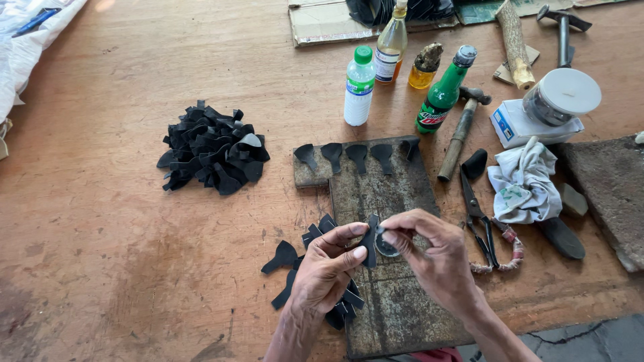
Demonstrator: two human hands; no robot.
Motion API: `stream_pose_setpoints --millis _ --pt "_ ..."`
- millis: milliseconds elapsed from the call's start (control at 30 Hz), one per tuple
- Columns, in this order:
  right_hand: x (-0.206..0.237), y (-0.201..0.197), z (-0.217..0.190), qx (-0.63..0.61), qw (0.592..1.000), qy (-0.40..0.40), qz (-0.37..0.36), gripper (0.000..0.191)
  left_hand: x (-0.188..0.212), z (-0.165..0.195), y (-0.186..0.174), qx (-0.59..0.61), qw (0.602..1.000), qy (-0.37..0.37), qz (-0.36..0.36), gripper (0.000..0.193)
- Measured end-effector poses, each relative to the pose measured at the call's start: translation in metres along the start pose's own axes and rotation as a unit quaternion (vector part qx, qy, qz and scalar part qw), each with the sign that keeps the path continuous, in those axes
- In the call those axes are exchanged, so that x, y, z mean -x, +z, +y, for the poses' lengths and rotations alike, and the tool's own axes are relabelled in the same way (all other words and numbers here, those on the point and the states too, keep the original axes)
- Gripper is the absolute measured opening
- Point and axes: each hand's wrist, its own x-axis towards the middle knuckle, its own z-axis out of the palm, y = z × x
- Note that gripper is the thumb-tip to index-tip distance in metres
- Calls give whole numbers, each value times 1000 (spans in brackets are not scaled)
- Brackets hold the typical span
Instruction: The person sits at a workbench and trims the edges of small black rubber pieces one at a time, holding each piece against a small handheld tool to shave off excess material. Finished pieces are placed in a growing row on a wooden board, with a pile of untrimmed pieces nearby.
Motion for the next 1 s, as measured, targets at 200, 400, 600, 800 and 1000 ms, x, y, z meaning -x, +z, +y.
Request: stream_pose_setpoints --millis 200,400,600,800,1000 --pt "-3 0 -2 -47 992 110 46 14 -1 -4 1 5 1000 -1 -11 36" --pt "4 2 -3 -14 1000 7 -17 13 0 -2 -2 17 1000 1 -7 37" --pt "2 1 2 -24 996 80 44 15 -1 -4 1 17 1000 0 -18 37" --pt "9 3 -2 -14 1000 -8 -18 13 -1 -2 -2 8 1000 5 -4 37" --pt "7 -2 -3 -13 994 110 6 13 -2 -3 -4 7 1000 5 -5 37"
